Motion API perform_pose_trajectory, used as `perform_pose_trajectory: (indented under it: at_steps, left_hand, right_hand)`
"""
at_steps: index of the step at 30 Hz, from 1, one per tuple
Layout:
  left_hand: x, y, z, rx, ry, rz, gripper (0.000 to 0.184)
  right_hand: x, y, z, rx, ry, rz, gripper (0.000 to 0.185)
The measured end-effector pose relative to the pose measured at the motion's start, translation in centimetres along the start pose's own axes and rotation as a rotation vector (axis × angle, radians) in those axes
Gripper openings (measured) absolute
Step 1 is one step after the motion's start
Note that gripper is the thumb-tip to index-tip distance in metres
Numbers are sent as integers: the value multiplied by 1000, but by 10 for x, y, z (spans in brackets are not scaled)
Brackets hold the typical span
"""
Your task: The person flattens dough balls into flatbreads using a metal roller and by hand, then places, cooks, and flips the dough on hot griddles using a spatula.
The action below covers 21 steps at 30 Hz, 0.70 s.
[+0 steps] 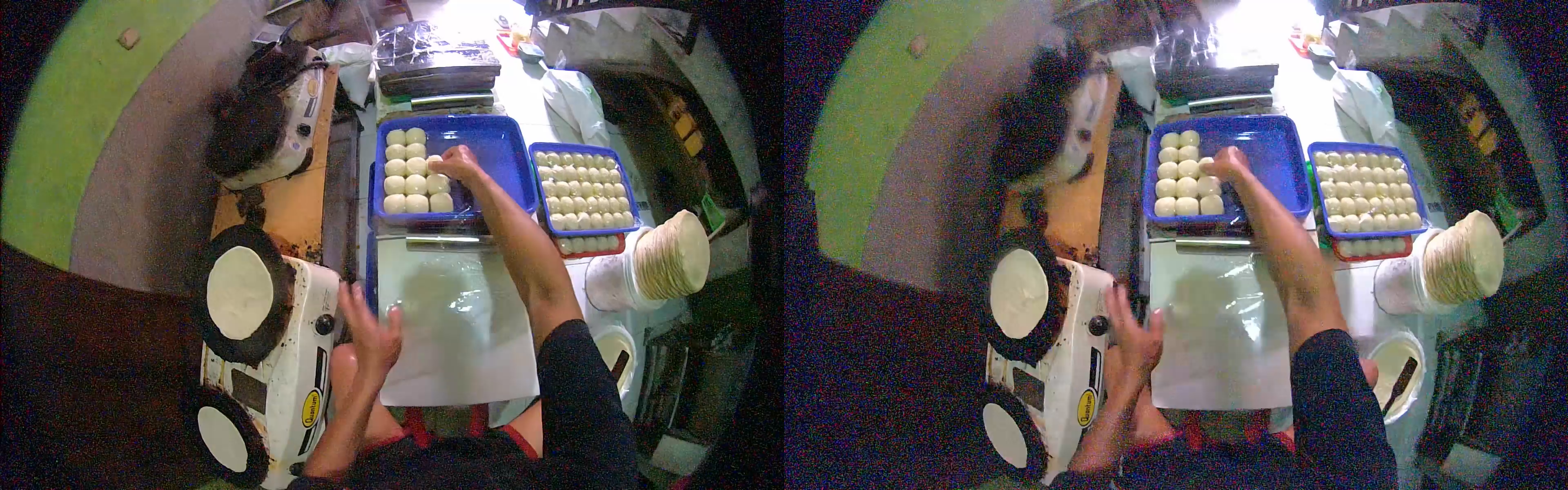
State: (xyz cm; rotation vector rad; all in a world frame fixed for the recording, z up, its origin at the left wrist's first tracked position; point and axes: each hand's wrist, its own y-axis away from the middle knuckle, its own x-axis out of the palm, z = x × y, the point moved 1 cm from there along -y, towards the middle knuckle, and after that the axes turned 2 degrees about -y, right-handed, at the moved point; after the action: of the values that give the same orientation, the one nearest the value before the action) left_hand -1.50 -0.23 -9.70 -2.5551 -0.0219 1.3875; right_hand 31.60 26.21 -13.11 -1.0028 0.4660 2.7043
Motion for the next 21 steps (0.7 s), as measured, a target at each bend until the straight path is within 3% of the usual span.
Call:
perform_pose_trajectory:
  at_steps: [6,7,10,11,14,15,16,18,21]
  left_hand:
    - [56,-29,-9,148,-142,566,38]
    - [62,-23,-6,173,-142,636,35]
    - [117,4,37,277,-36,414,30]
    - [106,-5,23,219,-50,377,26]
    - [101,-50,24,409,-132,40,18]
    - [56,-69,-11,349,-106,153,17]
    - [35,-80,-29,364,-61,59,20]
    - [-1,-98,-70,363,-18,60,27]
    - [-38,-110,-110,493,4,-20,23]
  right_hand:
    - [4,6,17,-126,-126,-130,55]
    - [6,10,12,-155,-332,-220,50]
    - [-50,96,29,-191,-630,-115,37]
    - [-63,124,25,-240,-573,-20,34]
    - [-61,211,-10,-381,-180,365,32]
    - [-49,244,-19,-419,-99,481,34]
    - [-34,273,-24,-460,-22,592,36]
    - [16,299,-59,-417,48,646,41]
    - [55,304,-89,-526,196,455,50]
